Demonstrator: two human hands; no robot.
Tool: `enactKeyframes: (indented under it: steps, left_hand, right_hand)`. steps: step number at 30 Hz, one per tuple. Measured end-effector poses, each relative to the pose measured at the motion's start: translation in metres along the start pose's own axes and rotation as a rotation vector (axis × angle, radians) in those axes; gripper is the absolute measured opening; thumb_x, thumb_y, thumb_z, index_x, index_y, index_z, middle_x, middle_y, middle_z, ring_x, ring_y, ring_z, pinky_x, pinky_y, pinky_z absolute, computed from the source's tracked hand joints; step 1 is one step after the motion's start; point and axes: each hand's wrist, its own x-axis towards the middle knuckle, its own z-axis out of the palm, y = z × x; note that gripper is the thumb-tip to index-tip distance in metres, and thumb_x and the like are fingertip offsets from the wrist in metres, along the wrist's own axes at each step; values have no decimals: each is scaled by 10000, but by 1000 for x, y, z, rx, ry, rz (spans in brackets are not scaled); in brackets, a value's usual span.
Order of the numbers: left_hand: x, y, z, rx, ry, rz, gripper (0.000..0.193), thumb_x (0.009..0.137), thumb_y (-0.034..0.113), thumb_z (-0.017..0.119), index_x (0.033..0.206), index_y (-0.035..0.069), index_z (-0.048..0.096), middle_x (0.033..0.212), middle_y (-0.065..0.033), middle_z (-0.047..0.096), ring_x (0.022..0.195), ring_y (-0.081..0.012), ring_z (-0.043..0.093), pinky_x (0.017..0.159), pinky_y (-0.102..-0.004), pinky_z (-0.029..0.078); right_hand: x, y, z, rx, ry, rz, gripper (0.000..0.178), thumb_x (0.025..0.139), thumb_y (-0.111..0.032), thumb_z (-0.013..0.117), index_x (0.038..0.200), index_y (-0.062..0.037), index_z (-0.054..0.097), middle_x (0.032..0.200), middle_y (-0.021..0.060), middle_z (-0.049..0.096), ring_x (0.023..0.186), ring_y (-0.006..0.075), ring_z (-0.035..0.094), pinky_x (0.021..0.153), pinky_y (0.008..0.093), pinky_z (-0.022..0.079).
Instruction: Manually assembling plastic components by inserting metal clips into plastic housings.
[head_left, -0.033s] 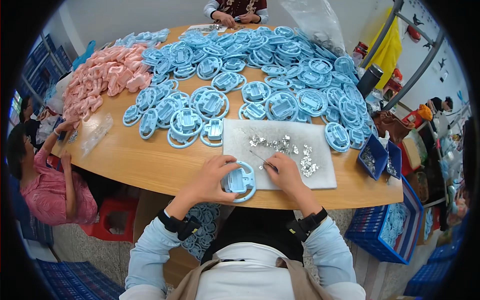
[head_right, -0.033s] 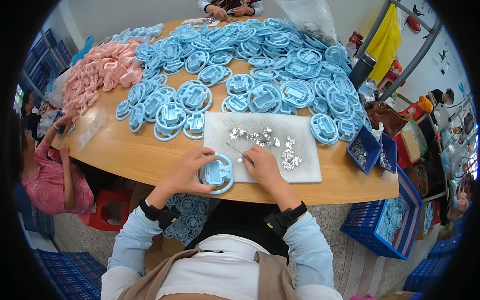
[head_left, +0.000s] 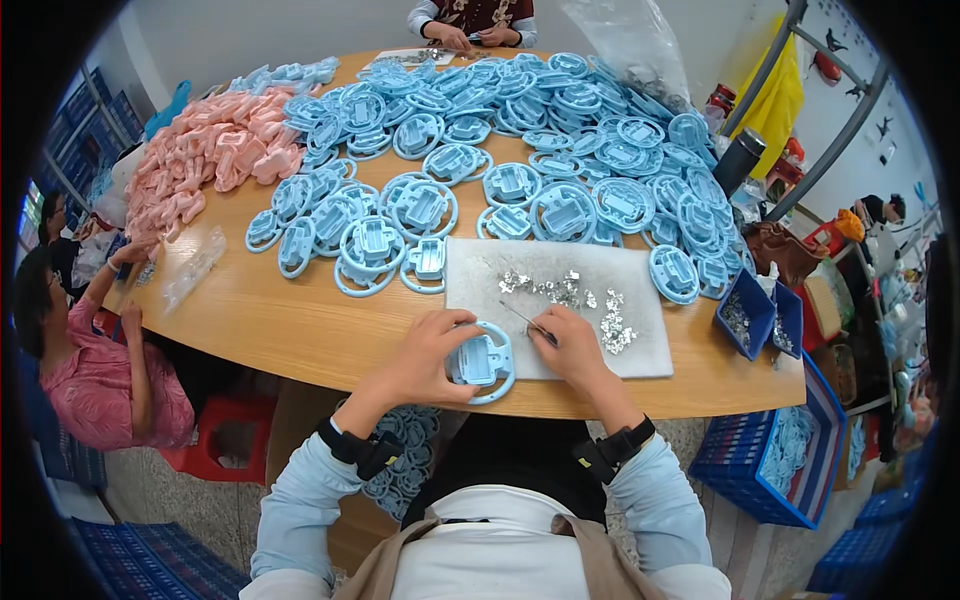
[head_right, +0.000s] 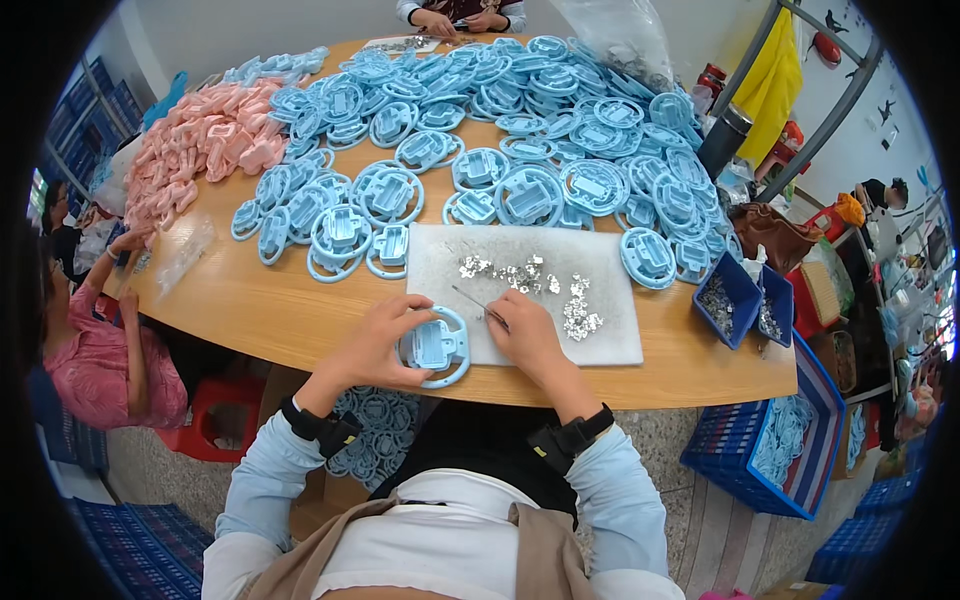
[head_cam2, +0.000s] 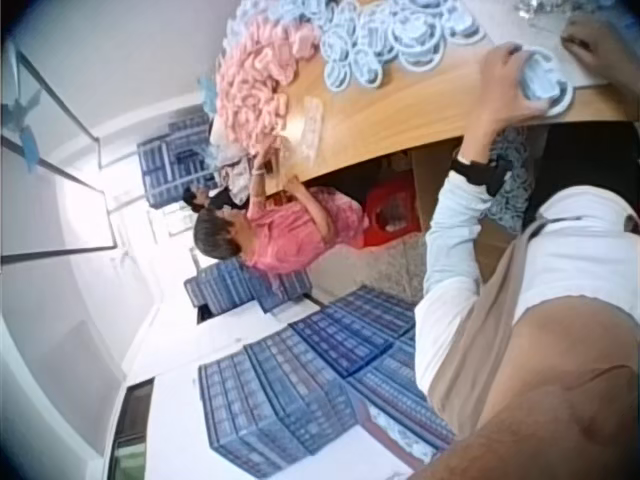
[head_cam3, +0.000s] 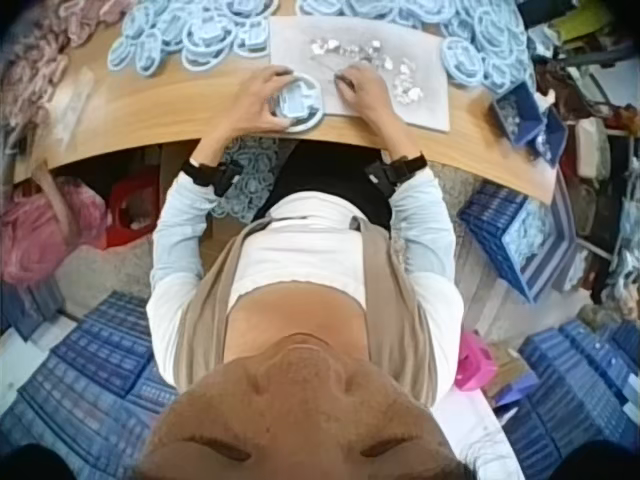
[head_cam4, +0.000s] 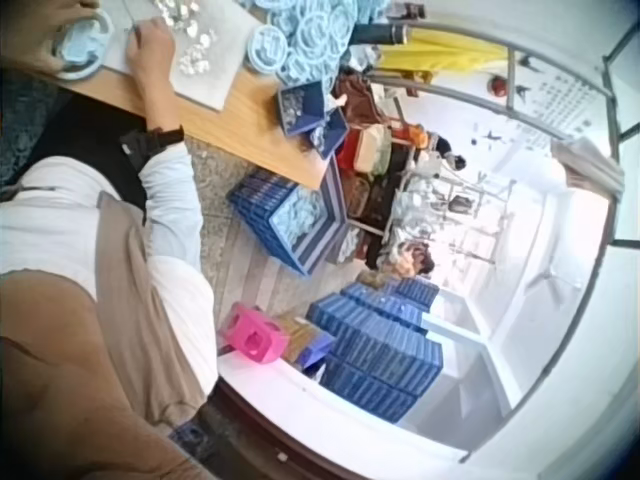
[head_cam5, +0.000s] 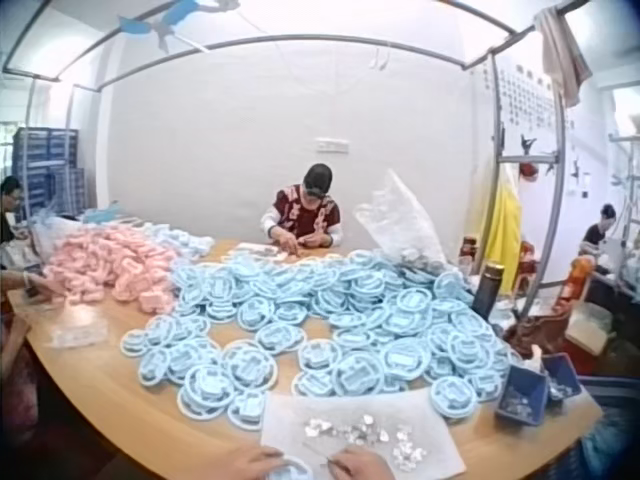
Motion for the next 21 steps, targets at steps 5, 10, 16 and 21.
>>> enactKeyframes:
  steps: [5, 10, 16, 21]
  left_hand:
    - [17, -8, 23, -69, 3, 116, 697, 584, 271, 780, 1193, 39, 534, 1238, -157, 497, 1167, -329, 459, 998, -413, 354]
    - [17, 0, 27, -76, 68, 87, 743, 604, 286, 792, 1204, -35, 493, 1227, -192, 486, 1152, -339, 461, 993, -417, 356]
    - [7, 4, 30, -17, 165, 83, 695, 626, 306, 783, 1164, -44, 516, 1157, -194, 512, 1069, -337, 488, 928, -417, 379]
    - [6, 4, 33, 17, 189, 102, 621, 648, 315, 766, 1124, -20, 549, 1087, -171, 537, 1021, -326, 500, 864, -411, 389]
  right_hand:
    - [1, -21, 1, 194, 138, -47, 122, 730, -30, 658, 850, -11, 652, 864, 123, 642, 743, 287, 631, 643, 327, 498]
    - [-3, -18, 20, 217, 212, -144, 132, 722, -23, 665, 853, -17, 654, 895, 106, 656, 716, 259, 648, 618, 304, 514]
    - [-4, -20, 29, 134, 217, -147, 129, 722, -27, 670, 850, -35, 660, 892, 88, 659, 685, 243, 653, 595, 300, 526]
    - [-10, -21, 29, 76, 231, -184, 152, 717, -38, 668, 866, -64, 652, 918, 64, 652, 658, 233, 647, 564, 313, 522]
